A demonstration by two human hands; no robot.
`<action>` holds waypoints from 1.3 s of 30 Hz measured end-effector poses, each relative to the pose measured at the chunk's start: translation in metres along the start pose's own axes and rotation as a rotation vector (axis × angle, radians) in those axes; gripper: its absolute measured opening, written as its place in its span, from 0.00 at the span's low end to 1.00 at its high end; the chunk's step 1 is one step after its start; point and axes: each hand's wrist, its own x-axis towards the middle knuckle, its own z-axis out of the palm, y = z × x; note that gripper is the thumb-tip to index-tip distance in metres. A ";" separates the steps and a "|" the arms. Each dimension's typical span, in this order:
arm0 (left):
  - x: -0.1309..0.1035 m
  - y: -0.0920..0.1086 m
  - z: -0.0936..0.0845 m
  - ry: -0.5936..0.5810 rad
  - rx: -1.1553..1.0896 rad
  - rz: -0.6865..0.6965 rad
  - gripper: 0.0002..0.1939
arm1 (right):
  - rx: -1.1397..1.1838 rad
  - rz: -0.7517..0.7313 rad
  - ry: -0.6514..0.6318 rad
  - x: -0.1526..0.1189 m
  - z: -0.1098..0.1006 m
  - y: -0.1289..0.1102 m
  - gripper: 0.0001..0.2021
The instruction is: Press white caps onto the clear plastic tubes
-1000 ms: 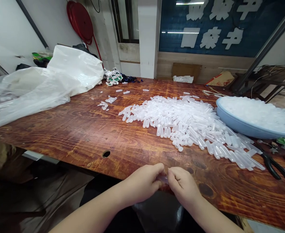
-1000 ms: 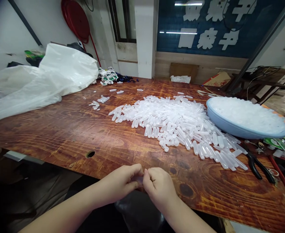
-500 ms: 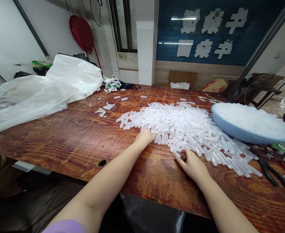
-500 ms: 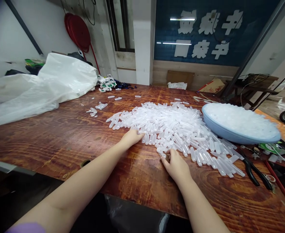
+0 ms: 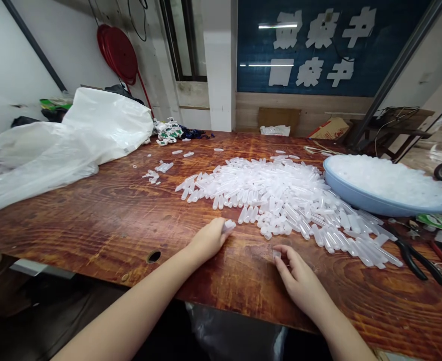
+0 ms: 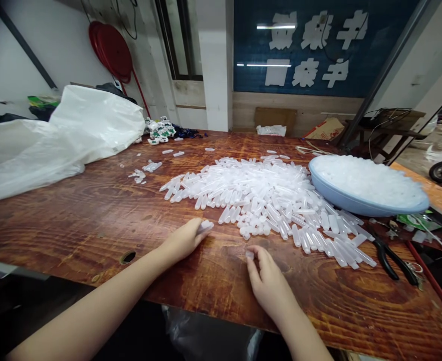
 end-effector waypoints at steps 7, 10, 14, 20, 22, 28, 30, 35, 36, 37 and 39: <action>-0.069 0.017 0.012 -0.212 -0.456 0.381 0.12 | -0.010 -0.378 -0.124 -0.030 0.008 -0.034 0.16; -0.077 0.019 0.012 -0.228 -0.540 0.320 0.11 | -0.086 -0.490 -0.116 -0.034 0.006 -0.038 0.18; -0.079 0.018 0.011 -0.314 -0.637 0.279 0.09 | -0.177 -0.622 0.009 -0.038 0.004 -0.030 0.18; -0.074 0.014 0.016 -0.580 -0.976 0.215 0.19 | -0.090 -0.670 -0.062 -0.039 0.001 -0.024 0.19; -0.072 0.014 0.017 -0.574 -0.960 0.209 0.19 | 0.006 -0.516 -0.106 -0.037 0.004 -0.027 0.14; -0.073 0.019 0.020 -0.511 -0.832 0.147 0.15 | 0.125 0.036 -0.227 -0.034 0.016 -0.028 0.23; -0.074 0.021 0.021 -0.493 -0.861 0.117 0.14 | 0.203 -0.017 -0.230 -0.035 0.015 -0.026 0.19; -0.079 0.022 0.020 -0.452 -0.840 0.113 0.10 | 0.074 -0.009 -0.321 -0.035 0.011 -0.027 0.19; -0.079 0.023 0.019 -0.427 -0.824 0.110 0.10 | 0.069 0.026 -0.317 -0.034 0.011 -0.028 0.20; -0.080 0.023 0.019 -0.402 -0.813 0.103 0.10 | 0.091 0.028 -0.307 -0.034 0.011 -0.029 0.19; -0.081 0.025 0.020 -0.385 -0.806 0.098 0.09 | 0.152 -0.042 -0.284 -0.033 0.012 -0.031 0.17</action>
